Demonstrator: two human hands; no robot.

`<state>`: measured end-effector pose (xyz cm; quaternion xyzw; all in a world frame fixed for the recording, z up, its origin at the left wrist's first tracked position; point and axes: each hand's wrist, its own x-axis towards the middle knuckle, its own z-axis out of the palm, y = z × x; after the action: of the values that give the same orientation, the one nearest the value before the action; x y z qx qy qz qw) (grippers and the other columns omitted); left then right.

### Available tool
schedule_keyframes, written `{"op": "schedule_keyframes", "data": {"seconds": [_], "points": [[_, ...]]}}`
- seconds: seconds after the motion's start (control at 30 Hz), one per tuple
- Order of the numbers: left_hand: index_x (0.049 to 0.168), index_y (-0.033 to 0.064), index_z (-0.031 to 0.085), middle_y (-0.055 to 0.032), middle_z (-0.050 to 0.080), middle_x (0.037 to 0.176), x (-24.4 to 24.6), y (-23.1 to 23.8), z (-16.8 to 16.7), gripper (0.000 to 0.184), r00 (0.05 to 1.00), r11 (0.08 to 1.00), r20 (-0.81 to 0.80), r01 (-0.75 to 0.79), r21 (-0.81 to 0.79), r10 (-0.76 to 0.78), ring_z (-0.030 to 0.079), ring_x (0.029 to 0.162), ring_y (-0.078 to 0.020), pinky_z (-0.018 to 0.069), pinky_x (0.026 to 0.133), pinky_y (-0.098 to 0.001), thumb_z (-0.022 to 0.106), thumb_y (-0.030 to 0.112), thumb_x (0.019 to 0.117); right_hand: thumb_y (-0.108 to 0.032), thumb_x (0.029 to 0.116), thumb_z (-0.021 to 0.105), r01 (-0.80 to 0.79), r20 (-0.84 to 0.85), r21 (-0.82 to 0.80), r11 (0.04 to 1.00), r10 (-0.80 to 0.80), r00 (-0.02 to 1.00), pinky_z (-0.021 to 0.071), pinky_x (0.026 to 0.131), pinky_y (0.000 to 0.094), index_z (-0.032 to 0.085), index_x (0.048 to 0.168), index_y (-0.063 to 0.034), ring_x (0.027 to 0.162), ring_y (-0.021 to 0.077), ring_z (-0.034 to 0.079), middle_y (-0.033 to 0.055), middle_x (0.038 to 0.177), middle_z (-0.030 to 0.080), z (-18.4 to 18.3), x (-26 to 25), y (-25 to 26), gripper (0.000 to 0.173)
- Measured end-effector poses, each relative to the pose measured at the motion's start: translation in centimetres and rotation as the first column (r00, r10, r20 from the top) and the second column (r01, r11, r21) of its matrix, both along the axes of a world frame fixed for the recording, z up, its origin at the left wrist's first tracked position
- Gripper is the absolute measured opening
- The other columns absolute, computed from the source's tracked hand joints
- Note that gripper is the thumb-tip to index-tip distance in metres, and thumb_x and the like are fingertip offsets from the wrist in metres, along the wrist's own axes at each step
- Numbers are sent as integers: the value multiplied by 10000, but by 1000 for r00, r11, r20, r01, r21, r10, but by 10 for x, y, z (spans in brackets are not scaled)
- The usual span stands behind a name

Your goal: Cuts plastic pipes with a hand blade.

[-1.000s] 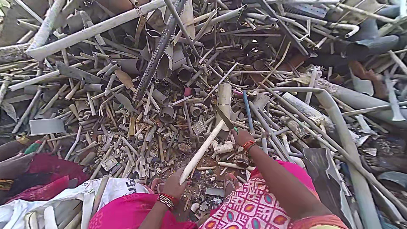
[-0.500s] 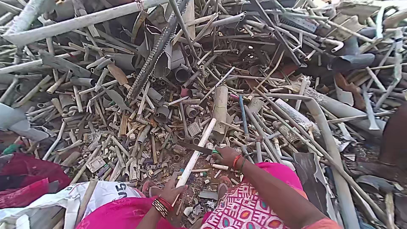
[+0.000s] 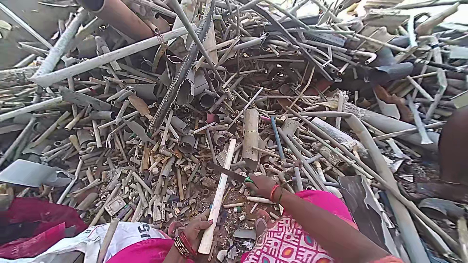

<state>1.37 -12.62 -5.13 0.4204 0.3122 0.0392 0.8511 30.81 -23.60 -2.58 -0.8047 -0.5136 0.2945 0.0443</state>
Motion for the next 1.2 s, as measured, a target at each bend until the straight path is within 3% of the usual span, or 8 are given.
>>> {"op": "schedule_keyframes", "data": {"seconds": [0.17, 0.33, 0.5, 0.77, 0.87, 0.93, 1.1, 1.2], "points": [[1283, 59, 423, 21, 505, 726, 6, -17, 15, 298, 985, 985, -163, 83, 155, -57, 484, 511, -52, 447, 486, -197, 467, -34, 1003, -445, 1122, 344, 229, -18, -55, 972, -230, 973, 452, 1038, 596, 487, 1417, 23, 1251, 436, 598, 296, 1291, 618, -3, 5, 2, 571], [1354, 39, 342, 35, 525, 766, 3, -26, 27, 462, 990, 943, -135, 88, 321, -46, 528, 551, -41, 491, 528, -202, 530, 51, 932, -453, 1109, 392, -113, 32, -27, 993, 114, 993, 477, 919, 654, 533, 1350, 14, 1105, 488, 642, 308, 1134, 655, 23, -17, -24, 544], [1409, 20, 394, 18, 610, 947, -10, -7, 30, 350, 981, 938, -155, 164, 305, -121, 619, 716, -27, 542, 655, -181, 345, 58, 1064, -459, 1117, 349, 187, 71, -38, 982, -184, 980, 449, 1022, 618, 510, 1399, 34, 1235, 447, 600, 303, 1276, 619, 39, 29, -6, 590], [1189, 121, 473, 88, 599, 706, -2, -1, 3, 454, 988, 988, 120, 83, 133, -99, 541, 517, 2, 474, 499, -151, 734, 154, 819, -462, 1113, 366, 249, 27, -35, 968, -248, 968, 464, 999, 616, 500, 1393, 20, 1220, 450, 610, 298, 1254, 628, 12, 34, 0, 572], [1261, 117, 385, 95, 572, 721, 4, 4, -4, 729, 987, 982, 115, 94, 165, -114, 528, 503, 3, 467, 477, -153, 844, 199, 701, -432, 1115, 388, -77, 57, -33, 996, 79, 995, 492, 916, 639, 500, 1357, 33, 1107, 494, 647, 315, 1137, 651, 12, 4, -3, 536], [1315, 95, 368, 96, 598, 798, 3, 10, -10, 789, 988, 970, 74, 119, 212, -138, 553, 559, 7, 487, 521, -155, 833, 207, 688, -418, 1104, 421, -247, 98, -14, 969, 248, 964, 501, 841, 652, 524, 1317, 38, 1026, 513, 667, 316, 1082, 663, 2, -3, -3, 514], [1372, 70, 383, 60, 638, 924, 4, 20, -18, 663, 982, 972, -46, 188, 138, -183, 634, 715, -22, 549, 647, -178, 671, 148, 779, -468, 1114, 350, 229, 124, -88, 969, -217, 968, 492, 964, 618, 477, 1419, -5, 1179, 461, 642, 291, 1218, 657, -6, 34, 15, 568], [1243, 103, 501, 58, 677, 884, 15, 20, -19, 403, 985, 983, 33, 166, 80, -169, 628, 657, -9, 535, 590, -157, 545, 131, 842, -415, 1104, 425, -204, 30, -19, 979, 204, 978, 494, 859, 655, 526, 1297, 59, 1021, 511, 664, 315, 1040, 665, -16, 16, -8, 522]]}}
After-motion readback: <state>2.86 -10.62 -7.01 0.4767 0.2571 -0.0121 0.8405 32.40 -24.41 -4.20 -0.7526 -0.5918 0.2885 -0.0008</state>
